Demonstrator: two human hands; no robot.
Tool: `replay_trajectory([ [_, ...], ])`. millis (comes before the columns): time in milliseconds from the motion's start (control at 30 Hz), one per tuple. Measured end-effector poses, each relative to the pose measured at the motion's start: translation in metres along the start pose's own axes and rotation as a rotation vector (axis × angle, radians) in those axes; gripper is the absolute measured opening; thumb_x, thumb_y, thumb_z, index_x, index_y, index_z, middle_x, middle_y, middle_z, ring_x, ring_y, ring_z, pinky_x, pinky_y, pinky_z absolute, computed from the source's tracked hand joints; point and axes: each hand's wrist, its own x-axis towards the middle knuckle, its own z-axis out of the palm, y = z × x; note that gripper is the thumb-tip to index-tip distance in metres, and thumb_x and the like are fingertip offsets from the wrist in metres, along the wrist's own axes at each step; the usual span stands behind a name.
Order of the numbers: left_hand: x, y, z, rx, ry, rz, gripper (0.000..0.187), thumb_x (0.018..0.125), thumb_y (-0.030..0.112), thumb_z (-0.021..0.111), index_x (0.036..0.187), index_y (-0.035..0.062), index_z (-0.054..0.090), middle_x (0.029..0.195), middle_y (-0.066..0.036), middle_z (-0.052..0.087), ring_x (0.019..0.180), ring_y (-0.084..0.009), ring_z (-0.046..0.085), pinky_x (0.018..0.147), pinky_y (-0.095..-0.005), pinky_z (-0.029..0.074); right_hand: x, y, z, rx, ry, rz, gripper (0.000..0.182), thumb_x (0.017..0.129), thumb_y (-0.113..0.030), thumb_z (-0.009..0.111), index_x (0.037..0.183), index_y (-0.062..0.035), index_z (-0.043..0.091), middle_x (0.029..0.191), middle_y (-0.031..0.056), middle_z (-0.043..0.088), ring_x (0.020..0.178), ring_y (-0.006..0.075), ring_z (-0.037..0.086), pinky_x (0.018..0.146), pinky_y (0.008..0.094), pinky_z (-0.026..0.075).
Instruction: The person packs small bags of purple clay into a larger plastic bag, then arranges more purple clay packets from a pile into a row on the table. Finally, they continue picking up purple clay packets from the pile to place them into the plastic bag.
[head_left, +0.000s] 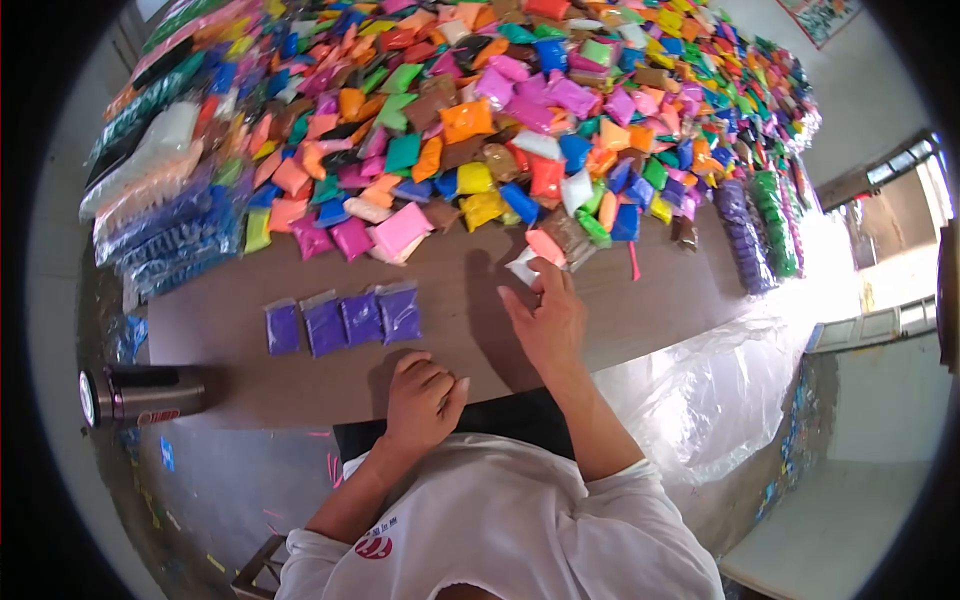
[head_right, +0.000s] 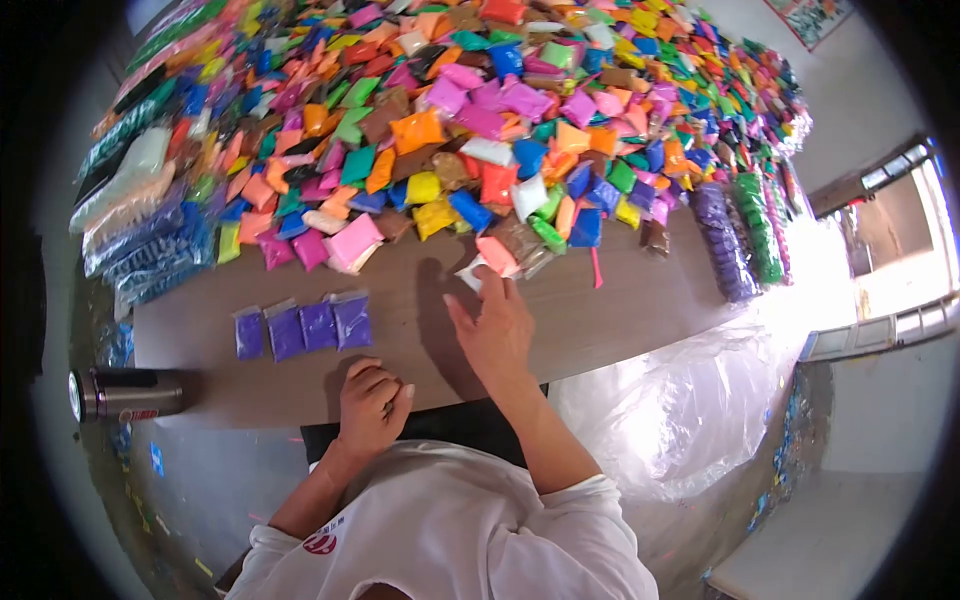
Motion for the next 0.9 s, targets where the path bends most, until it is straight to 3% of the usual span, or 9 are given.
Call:
replay_trajectory([
  [100, 0.001, 0.001, 0.001, 0.027, 0.003, 0.001, 0.020, 0.080, 0.008, 0.070, 0.065, 0.0053, 0.057, 0.069, -0.008, 0.060, 0.069, -0.0272, 0.058, 0.089, -0.0423, 0.046, 0.007, 0.023, -0.019, -0.125, -0.065, 0.081, 0.050, 0.074, -0.023, 0.084, 0.116, -0.0093, 0.061, 0.094, 0.0103, 0.063, 0.081, 0.0290, 0.064, 0.071, 0.0425, 0.051],
  [233, 0.002, 0.005, 0.004, 0.067, 0.022, 0.013, 0.020, 0.080, 0.007, 0.069, 0.065, 0.0054, 0.056, 0.068, -0.008, 0.060, 0.069, -0.0270, 0.058, 0.089, -0.0424, 0.046, 0.029, 0.048, -0.011, -0.035, -0.134, -0.032, 0.043, 0.078, -0.020, 0.081, 0.114, -0.0085, 0.061, 0.103, 0.0140, 0.065, 0.085, 0.0334, 0.066, 0.073, 0.0440, 0.053],
  [333, 0.002, 0.005, 0.007, 0.109, 0.019, 0.024, 0.020, 0.079, 0.006, 0.069, 0.065, 0.0056, 0.054, 0.069, -0.008, 0.060, 0.070, -0.0271, 0.058, 0.089, -0.0428, 0.046, 0.055, 0.052, 0.013, 0.006, -0.102, -0.142, 0.042, 0.076, -0.020, 0.080, 0.111, -0.0088, 0.059, 0.097, 0.0163, 0.065, 0.089, 0.0370, 0.065, 0.071, 0.0464, 0.052],
  [433, 0.001, 0.005, 0.011, 0.145, 0.032, 0.022, 0.021, 0.079, 0.005, 0.068, 0.064, 0.0054, 0.053, 0.069, -0.009, 0.060, 0.071, -0.0281, 0.058, 0.089, -0.0430, 0.046, 0.070, 0.048, 0.023, 0.021, -0.089, -0.193, 0.040, 0.077, -0.021, 0.079, 0.110, -0.0083, 0.059, 0.089, 0.0167, 0.066, 0.082, 0.0374, 0.066, 0.068, 0.0470, 0.053],
  [533, 0.000, 0.006, 0.013, 0.164, 0.047, 0.025, 0.020, 0.079, 0.005, 0.067, 0.065, 0.0049, 0.052, 0.070, -0.010, 0.059, 0.073, -0.0297, 0.057, 0.089, -0.0425, 0.045, 0.065, 0.039, 0.004, 0.062, -0.207, -0.177, 0.035, 0.079, -0.021, 0.077, 0.107, -0.0083, 0.060, 0.080, 0.0163, 0.066, 0.075, 0.0372, 0.066, 0.064, 0.0475, 0.052],
  [700, 0.003, 0.009, 0.016, 0.214, 0.051, 0.018, 0.018, 0.080, 0.006, 0.066, 0.067, 0.0046, 0.053, 0.070, -0.011, 0.059, 0.075, -0.0313, 0.057, 0.089, -0.0422, 0.044, 0.068, 0.064, -0.035, 0.134, 0.092, -0.194, 0.007, 0.087, -0.009, 0.065, 0.091, -0.0045, 0.066, 0.080, 0.0156, 0.067, 0.076, 0.0366, 0.067, 0.064, 0.0453, 0.051],
  [867, 0.001, 0.006, 0.017, 0.268, 0.022, 0.021, 0.019, 0.080, 0.006, 0.065, 0.067, 0.0050, 0.053, 0.070, -0.011, 0.058, 0.074, -0.0318, 0.056, 0.087, -0.0429, 0.044, 0.128, 0.155, -0.108, -0.037, 0.437, 0.117, 0.016, 0.086, -0.004, 0.058, 0.099, -0.0023, 0.067, 0.076, 0.0171, 0.064, 0.073, 0.0324, 0.066, 0.068, 0.0412, 0.050],
  [900, 0.001, 0.007, 0.017, 0.271, 0.018, 0.022, 0.019, 0.080, 0.006, 0.065, 0.066, 0.0051, 0.052, 0.070, -0.011, 0.058, 0.073, -0.0320, 0.055, 0.087, -0.0429, 0.044, 0.139, 0.186, -0.113, -0.044, 0.523, 0.150, 0.013, 0.089, -0.006, 0.057, 0.096, -0.0028, 0.067, 0.078, 0.0185, 0.065, 0.075, 0.0362, 0.065, 0.068, 0.0432, 0.050],
])
